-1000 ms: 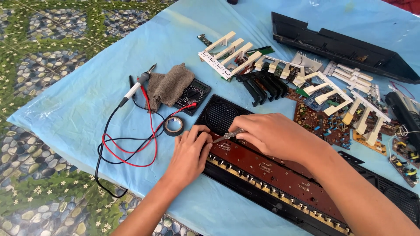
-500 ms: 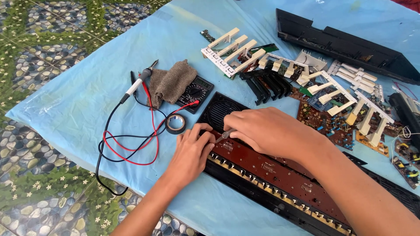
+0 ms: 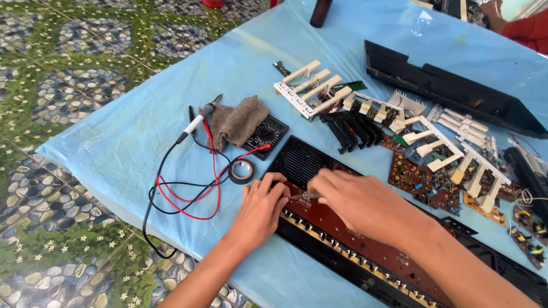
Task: The person uses a screwdriver to work on the internal components of a disassembled electronic device, likely a television or monitor. They then pick up two speakers and place them onto the device's chassis, adjusting their positions.
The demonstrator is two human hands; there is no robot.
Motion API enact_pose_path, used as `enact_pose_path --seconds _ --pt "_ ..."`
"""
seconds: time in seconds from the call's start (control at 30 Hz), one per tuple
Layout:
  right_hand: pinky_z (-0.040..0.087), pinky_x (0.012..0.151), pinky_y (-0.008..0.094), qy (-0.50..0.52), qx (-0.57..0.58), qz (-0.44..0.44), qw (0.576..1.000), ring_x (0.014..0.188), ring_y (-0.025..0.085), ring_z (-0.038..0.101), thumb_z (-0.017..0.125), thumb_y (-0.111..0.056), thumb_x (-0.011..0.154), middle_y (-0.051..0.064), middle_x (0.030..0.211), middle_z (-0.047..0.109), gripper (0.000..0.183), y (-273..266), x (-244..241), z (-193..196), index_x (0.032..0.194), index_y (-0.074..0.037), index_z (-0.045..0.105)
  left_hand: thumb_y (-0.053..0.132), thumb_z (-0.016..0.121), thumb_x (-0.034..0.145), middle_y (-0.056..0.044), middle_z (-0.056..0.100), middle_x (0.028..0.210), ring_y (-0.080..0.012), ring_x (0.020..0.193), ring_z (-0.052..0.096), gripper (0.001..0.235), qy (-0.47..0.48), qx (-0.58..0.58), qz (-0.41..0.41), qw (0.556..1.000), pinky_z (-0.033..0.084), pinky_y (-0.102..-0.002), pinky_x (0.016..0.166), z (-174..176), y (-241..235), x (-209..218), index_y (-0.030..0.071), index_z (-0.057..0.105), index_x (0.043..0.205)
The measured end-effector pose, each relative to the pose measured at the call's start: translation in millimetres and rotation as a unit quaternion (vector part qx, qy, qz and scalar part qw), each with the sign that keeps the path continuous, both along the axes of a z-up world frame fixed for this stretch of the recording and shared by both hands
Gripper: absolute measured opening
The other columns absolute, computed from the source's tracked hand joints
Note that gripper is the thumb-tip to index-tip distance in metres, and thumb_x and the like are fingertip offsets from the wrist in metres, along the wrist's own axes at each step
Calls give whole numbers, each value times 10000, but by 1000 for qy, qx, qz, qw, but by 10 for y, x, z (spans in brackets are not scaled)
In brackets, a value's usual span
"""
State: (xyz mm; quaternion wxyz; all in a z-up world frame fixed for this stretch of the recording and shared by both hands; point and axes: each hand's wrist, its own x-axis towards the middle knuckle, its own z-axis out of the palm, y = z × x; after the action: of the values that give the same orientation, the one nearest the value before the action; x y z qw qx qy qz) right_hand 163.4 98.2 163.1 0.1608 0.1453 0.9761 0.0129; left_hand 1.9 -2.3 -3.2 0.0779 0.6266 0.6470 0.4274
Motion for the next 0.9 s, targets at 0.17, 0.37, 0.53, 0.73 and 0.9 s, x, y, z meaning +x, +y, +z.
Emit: enact_pose_path --seconds 0.17,0.37,0.53,0.73,0.9 --pt "614 641 339 5 39 12 999 671 189 722 454 -287 1088 19 793 711 222 36 -51 -97 1232 -154 558 102 547 1024 -56 528 1211 -295 827 557 64 0 4 2 1000 404 -421 785 -36 17 -2 149 567 986" --pt "602 636 360 -19 6 -60 998 735 199 735 435 -322 1079 48 889 721 245 -62 -159 143 1204 -131 525 73 550 1020 -56 525 1216 -297 839 562 70 4 -7 1 1000 407 -422 785 -7 -6 -13 138 570 999" --pt "599 601 361 -17 70 27 997 669 212 723 447 -274 1088 45 807 710 195 -65 -161 -14 1187 -127 528 73 558 1009 -36 535 1209 -288 855 567 76 -2 -14 5 1000 407 -420 802 -45 12 -14 142 589 1003" --pt "604 606 358 8 63 27 998 807 238 713 422 -262 1084 65 926 665 200 -147 -265 52 1133 -108 540 75 583 1008 -29 560 1206 -268 850 584 80 -42 -2 13 999 410 -401 805 -32 19 -18 134 620 971" --pt "604 623 354 4 73 3 997 778 192 703 425 -310 1087 21 869 667 204 -47 -247 -4 1121 -152 549 89 587 1011 -48 556 1191 -300 850 582 100 -32 13 13 999 399 -408 798 -10 2 1 138 641 944"
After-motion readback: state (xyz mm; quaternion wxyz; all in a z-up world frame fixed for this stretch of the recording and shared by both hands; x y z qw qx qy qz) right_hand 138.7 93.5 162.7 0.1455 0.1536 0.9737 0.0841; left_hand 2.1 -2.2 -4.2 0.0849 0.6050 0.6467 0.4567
